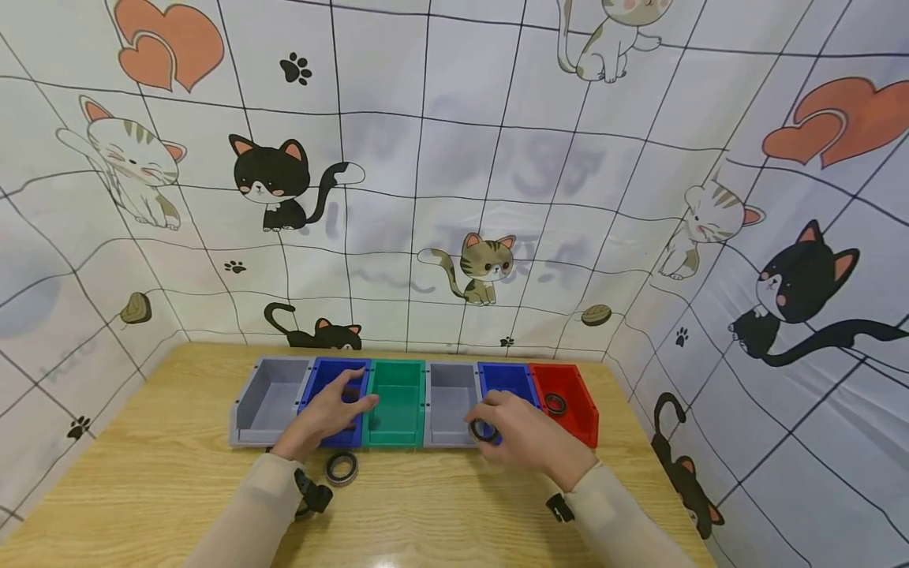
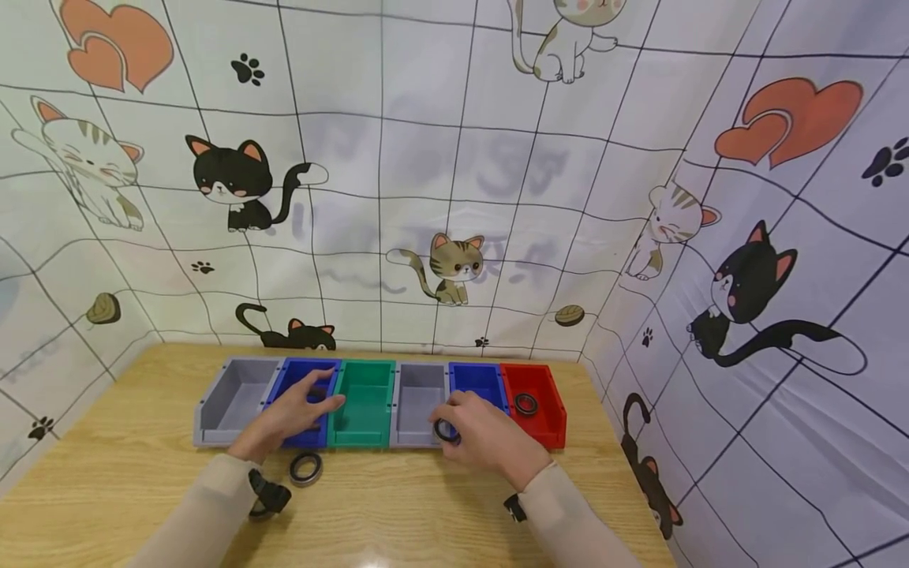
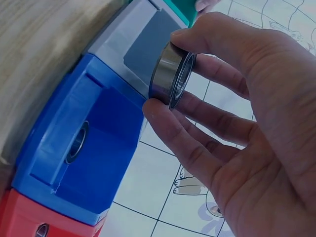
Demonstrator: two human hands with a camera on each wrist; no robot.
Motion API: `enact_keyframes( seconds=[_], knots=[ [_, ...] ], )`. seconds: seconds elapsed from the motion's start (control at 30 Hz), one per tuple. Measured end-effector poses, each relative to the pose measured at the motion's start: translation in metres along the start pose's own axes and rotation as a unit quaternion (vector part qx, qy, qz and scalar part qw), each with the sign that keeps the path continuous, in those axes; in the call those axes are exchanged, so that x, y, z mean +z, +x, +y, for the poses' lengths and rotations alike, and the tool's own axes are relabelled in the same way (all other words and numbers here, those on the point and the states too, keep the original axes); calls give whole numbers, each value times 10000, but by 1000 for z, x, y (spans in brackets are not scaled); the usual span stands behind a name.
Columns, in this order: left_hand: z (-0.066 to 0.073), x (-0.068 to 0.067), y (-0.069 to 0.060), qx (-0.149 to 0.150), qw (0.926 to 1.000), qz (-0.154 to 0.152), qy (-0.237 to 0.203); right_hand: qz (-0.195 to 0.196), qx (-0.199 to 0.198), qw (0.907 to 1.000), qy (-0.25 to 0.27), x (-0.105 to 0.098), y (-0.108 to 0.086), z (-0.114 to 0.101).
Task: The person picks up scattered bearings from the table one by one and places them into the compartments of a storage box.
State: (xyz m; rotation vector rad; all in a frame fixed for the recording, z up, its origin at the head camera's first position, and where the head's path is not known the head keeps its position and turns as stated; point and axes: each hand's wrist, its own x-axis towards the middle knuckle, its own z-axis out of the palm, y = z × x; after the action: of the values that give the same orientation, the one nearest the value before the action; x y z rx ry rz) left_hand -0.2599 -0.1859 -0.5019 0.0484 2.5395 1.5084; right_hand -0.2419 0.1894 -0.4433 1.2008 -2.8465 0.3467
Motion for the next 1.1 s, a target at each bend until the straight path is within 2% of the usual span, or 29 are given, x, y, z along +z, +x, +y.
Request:
enact_keyframes(
  seconds=[0.63,0.83,1.1],
  knots=[
    [-1,1,-1,6,10000,20,-14,-41,-111,9999,117,-2,37,3],
    [-2,0,0,-8,10000,11,-22,-43,-159,9999,-12,2,48,7],
    [-3,-1,1,-66,10000,2,-24,-224,5,9997,18,6,62,9]
  ],
)
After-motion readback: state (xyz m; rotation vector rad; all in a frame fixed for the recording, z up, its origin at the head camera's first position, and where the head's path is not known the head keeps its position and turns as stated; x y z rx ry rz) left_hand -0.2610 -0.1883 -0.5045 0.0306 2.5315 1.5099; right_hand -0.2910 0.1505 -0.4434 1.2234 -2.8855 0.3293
